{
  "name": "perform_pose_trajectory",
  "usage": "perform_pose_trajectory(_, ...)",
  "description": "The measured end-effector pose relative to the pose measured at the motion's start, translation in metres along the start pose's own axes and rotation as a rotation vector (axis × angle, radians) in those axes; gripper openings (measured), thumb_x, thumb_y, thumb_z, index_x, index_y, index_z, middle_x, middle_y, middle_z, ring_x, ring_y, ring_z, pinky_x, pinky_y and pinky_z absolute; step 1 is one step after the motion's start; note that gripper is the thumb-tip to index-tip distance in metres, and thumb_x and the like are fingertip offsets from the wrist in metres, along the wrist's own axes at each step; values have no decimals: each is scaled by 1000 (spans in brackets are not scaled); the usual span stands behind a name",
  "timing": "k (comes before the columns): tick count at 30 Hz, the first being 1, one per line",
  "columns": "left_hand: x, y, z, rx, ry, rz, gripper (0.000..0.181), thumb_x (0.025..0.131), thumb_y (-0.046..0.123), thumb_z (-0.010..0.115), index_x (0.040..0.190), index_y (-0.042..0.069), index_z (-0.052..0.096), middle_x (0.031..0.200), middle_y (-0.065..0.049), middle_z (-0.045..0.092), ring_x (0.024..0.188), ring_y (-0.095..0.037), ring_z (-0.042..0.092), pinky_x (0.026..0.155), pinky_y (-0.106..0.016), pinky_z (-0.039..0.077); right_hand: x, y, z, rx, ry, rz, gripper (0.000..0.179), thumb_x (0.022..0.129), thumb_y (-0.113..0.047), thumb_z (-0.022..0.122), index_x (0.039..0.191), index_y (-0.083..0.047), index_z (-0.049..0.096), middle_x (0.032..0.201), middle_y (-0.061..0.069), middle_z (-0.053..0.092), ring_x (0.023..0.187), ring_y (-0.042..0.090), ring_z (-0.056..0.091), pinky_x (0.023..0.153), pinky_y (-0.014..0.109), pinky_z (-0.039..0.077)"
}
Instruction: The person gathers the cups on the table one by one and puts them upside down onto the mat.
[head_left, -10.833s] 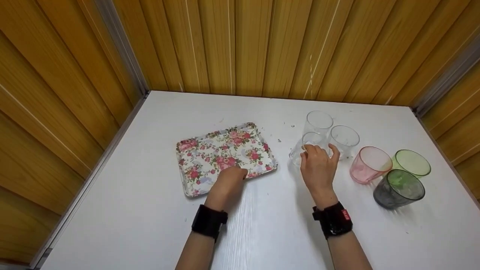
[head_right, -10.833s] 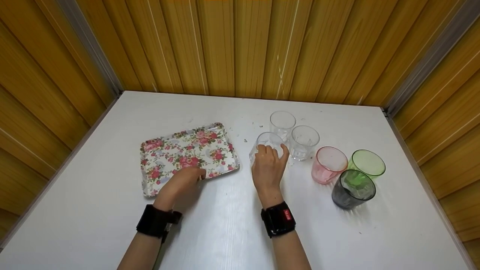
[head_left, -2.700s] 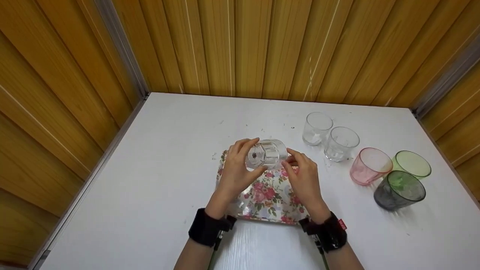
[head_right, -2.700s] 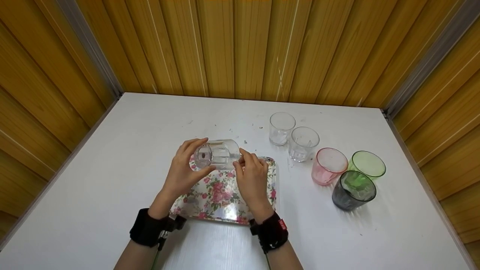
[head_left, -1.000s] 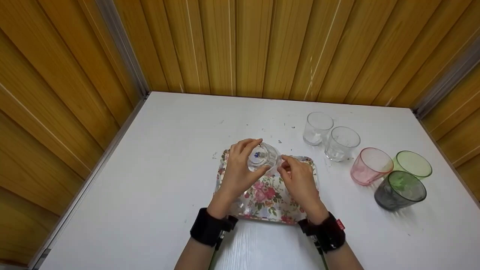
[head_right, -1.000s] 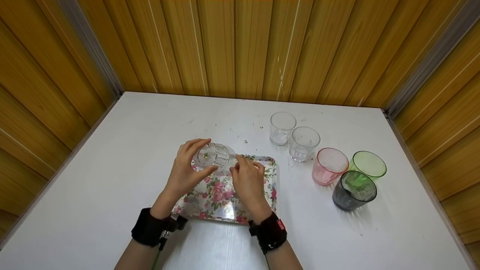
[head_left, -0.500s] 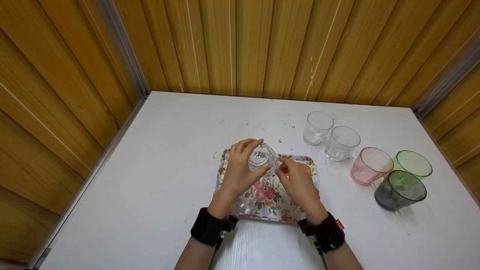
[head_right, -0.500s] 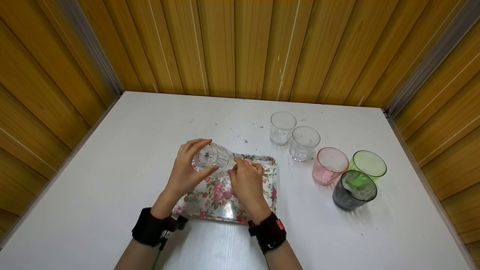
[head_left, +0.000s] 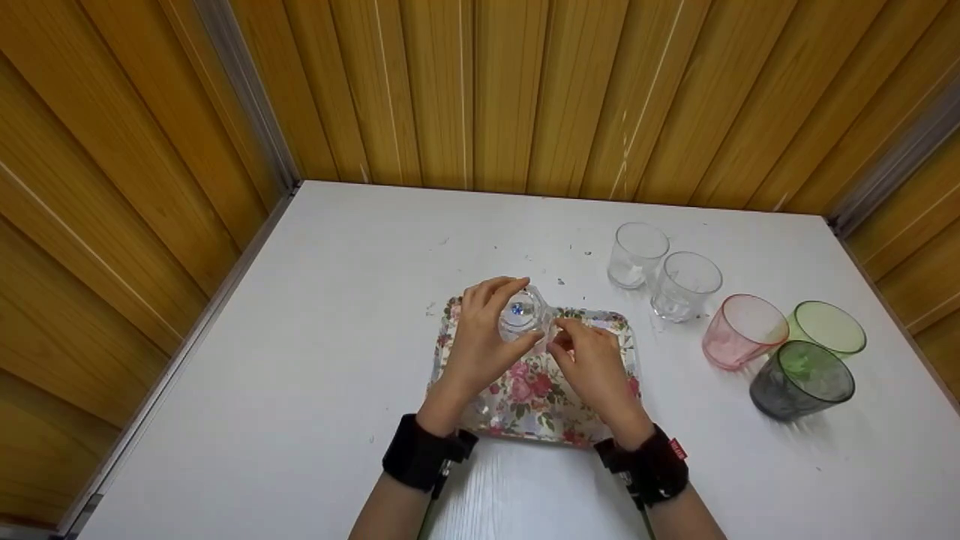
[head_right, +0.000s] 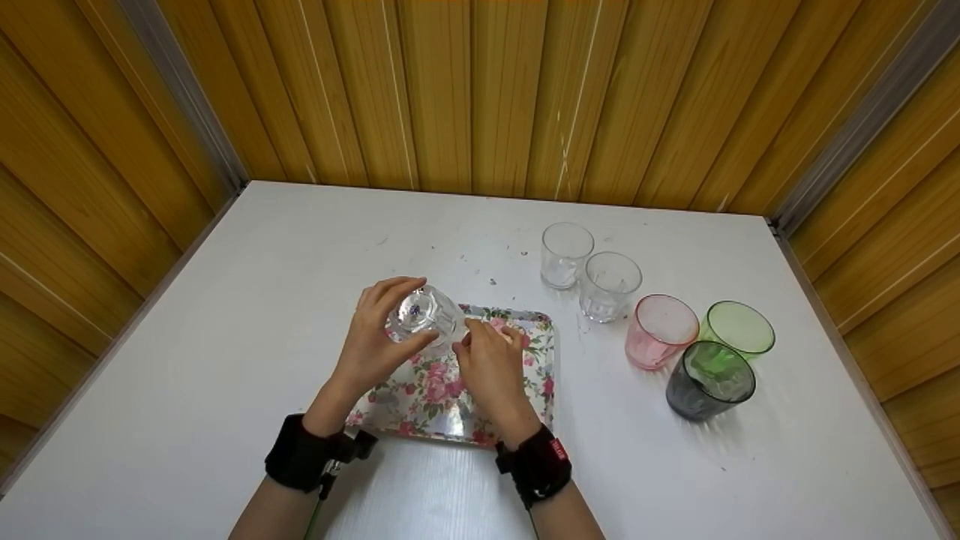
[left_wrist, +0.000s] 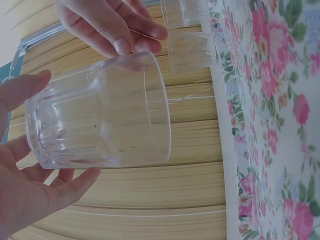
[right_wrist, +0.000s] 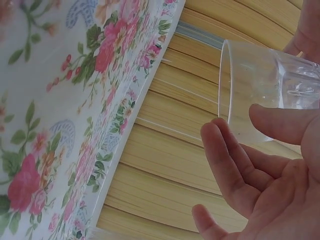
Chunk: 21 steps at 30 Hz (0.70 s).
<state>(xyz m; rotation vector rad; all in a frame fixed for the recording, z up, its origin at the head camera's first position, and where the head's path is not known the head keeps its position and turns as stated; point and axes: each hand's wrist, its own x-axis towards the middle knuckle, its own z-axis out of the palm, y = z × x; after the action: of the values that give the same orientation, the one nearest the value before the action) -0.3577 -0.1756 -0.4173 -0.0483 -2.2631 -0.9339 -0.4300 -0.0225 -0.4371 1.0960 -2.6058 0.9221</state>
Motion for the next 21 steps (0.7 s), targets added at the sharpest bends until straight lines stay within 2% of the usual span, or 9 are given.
perform_pose_trajectory(21, 1, 0, 1, 17, -1, -5, 56, 71, 26, 77, 122, 15, 56, 123, -5, 51, 112, -22, 41, 91, -38, 41, -1, -3, 3, -31, -95, 46, 33, 83, -18, 64, 111, -1, 59, 82, 6, 68, 79, 23, 63, 99, 53, 28)
